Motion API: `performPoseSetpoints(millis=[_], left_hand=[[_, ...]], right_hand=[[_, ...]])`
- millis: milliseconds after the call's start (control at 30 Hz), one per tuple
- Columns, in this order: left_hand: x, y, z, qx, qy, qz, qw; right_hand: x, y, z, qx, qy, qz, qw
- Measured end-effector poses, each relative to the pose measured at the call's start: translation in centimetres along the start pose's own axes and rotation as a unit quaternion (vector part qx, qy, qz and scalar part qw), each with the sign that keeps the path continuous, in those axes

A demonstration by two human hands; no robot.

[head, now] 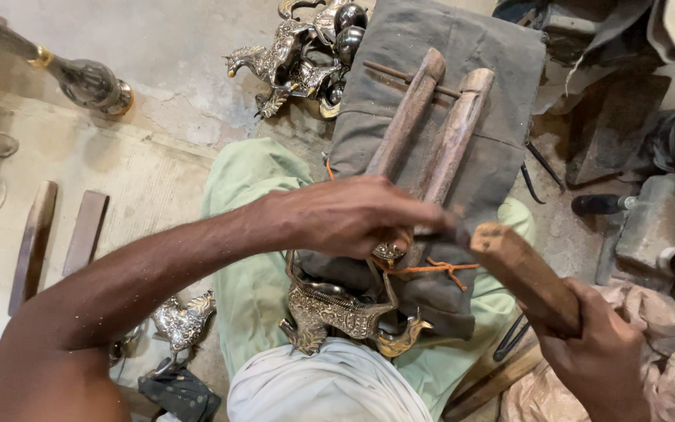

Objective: The person sits on the floor with a sand-filled cushion between their legs, holding a small silver ornamental object against the cushion. They position a punch or chisel on the metal surface with one hand and strike it with a wooden mallet in the other hand, repeatedly repositioning the punch to work different spots and shape or emboss the ornament.

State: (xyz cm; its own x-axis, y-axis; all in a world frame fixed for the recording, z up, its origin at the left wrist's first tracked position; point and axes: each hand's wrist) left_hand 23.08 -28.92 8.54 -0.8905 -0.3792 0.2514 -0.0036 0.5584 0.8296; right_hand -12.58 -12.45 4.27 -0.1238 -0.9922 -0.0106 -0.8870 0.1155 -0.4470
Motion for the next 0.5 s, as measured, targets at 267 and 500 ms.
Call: performPoseSetpoints(millis=[267,500], left_hand=[[-1.2,0.1,0.7,-0.042,0.068,0.005,0.997],[0.0,-0.7,-0.2,-0.001,-0.038,-0.024,0.999]], right_hand=[[-0.1,0.1,0.8,0.117,0.028,-0.001,0.993],[1.4,0.4,1.0,0.077,0.051,-0.025,0.995]])
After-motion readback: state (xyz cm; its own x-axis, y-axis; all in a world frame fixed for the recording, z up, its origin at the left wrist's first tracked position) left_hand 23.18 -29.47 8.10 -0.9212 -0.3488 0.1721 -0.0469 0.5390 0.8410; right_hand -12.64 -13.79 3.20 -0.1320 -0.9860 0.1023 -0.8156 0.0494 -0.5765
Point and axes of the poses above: each hand's wrist, its own x-axis towards the middle knuckle, its own z-axis out of the palm, y = z × x, and after that the axes turned 10 degrees about z, right-handed
